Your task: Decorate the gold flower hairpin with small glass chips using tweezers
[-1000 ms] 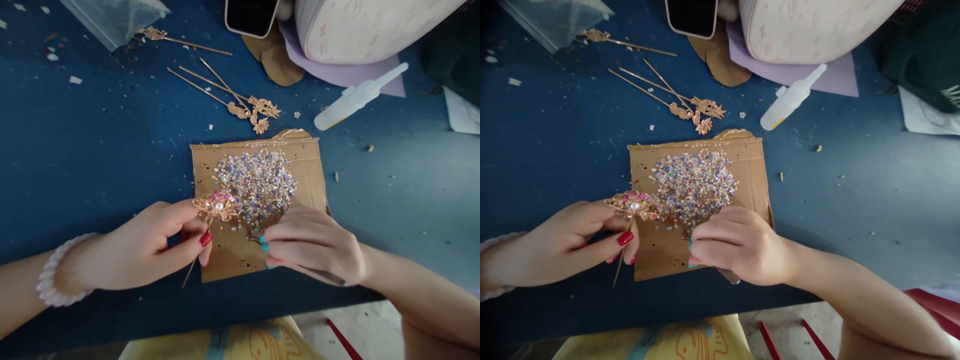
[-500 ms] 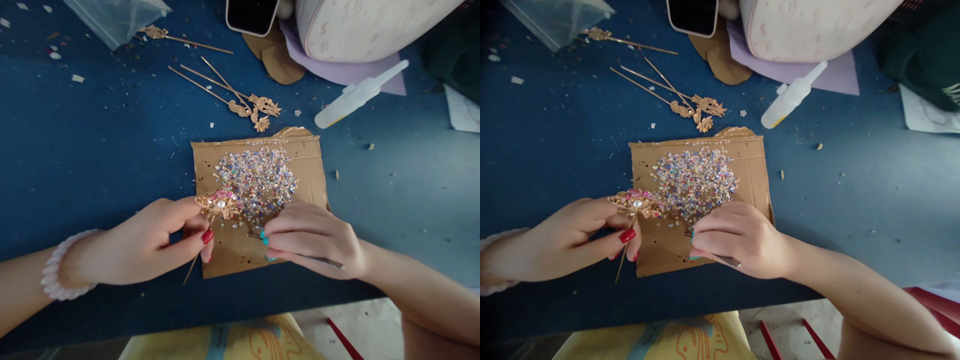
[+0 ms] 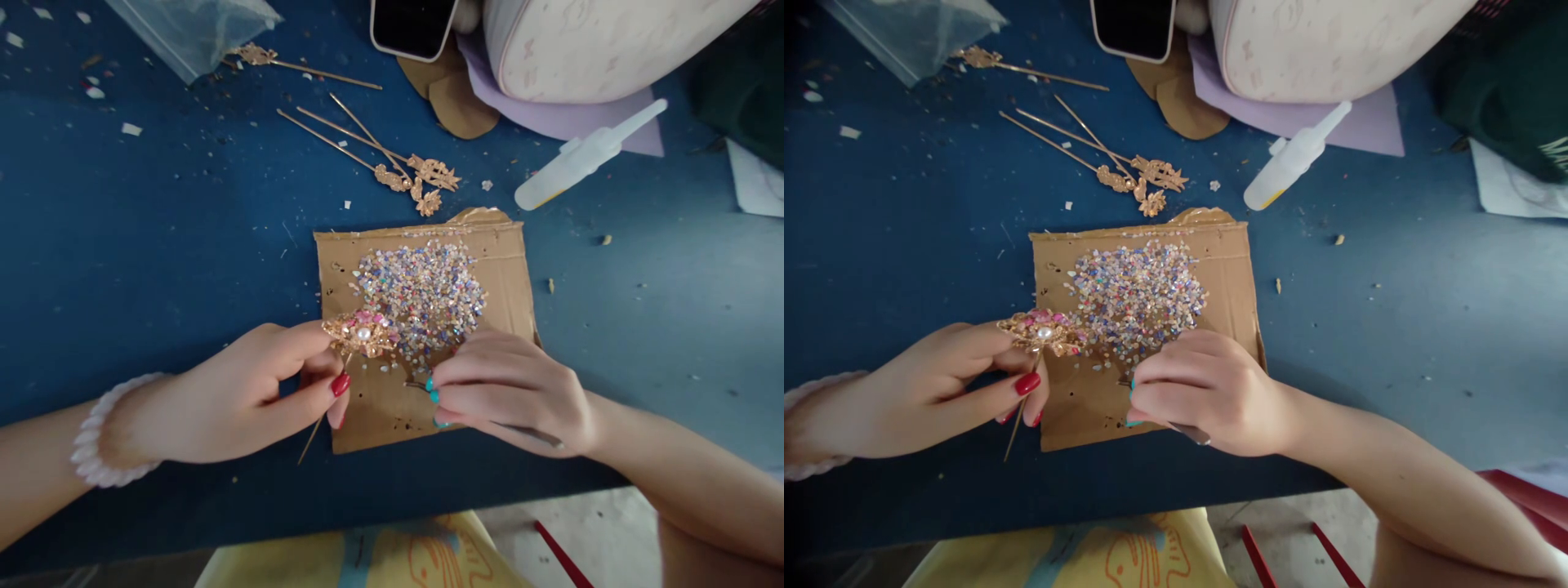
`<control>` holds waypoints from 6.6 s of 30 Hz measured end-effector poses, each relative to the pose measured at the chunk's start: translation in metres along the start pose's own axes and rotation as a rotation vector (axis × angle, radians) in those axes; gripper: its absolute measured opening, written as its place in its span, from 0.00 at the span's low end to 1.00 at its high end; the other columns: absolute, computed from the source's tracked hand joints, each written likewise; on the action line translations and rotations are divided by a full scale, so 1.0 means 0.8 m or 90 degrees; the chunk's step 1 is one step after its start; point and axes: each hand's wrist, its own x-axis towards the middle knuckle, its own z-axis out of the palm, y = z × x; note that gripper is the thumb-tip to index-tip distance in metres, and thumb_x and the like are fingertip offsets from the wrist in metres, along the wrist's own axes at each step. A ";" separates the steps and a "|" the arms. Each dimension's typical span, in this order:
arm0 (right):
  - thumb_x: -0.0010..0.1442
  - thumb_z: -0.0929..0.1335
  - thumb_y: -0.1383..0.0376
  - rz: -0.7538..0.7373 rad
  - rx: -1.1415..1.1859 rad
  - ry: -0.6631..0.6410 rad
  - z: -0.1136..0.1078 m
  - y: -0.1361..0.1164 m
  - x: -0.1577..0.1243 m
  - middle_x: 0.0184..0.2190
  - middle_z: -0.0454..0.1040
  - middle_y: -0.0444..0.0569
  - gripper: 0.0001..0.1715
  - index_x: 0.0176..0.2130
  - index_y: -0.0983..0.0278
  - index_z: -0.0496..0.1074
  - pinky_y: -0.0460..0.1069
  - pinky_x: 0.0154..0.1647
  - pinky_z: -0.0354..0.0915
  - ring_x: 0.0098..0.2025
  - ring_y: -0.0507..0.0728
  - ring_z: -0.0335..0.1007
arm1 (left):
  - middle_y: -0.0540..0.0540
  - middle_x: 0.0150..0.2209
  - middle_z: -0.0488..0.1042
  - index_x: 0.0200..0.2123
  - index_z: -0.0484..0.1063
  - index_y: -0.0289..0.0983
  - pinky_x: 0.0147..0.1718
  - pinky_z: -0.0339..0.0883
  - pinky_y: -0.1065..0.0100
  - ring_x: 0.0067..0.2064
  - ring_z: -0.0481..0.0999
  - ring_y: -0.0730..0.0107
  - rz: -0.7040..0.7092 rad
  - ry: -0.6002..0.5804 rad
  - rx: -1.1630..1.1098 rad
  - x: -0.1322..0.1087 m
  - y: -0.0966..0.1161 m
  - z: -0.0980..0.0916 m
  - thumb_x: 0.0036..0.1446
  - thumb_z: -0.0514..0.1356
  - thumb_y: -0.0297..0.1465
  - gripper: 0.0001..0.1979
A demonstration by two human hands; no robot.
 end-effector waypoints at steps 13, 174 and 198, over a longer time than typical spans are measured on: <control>0.69 0.69 0.70 -0.006 0.015 0.004 0.002 0.000 -0.001 0.33 0.81 0.52 0.04 0.38 0.66 0.71 0.49 0.33 0.68 0.32 0.52 0.75 | 0.56 0.26 0.78 0.32 0.71 0.40 0.29 0.63 0.72 0.27 0.75 0.76 -0.013 0.014 0.018 0.000 0.001 0.001 0.67 0.50 0.29 0.13; 0.70 0.67 0.70 0.011 0.000 0.007 -0.002 -0.004 0.002 0.33 0.80 0.50 0.04 0.39 0.65 0.70 0.48 0.37 0.71 0.34 0.51 0.77 | 0.57 0.33 0.82 0.35 0.78 0.41 0.19 0.61 0.85 0.33 0.79 0.81 -0.027 0.012 -0.033 0.000 0.001 0.005 0.65 0.54 0.27 0.12; 0.69 0.69 0.69 -0.006 0.020 -0.012 -0.004 -0.003 0.000 0.33 0.81 0.52 0.04 0.39 0.67 0.72 0.49 0.36 0.71 0.33 0.52 0.76 | 0.51 0.34 0.82 0.36 0.76 0.37 0.20 0.62 0.82 0.34 0.80 0.76 -0.006 -0.006 -0.029 0.000 -0.002 0.004 0.66 0.53 0.27 0.11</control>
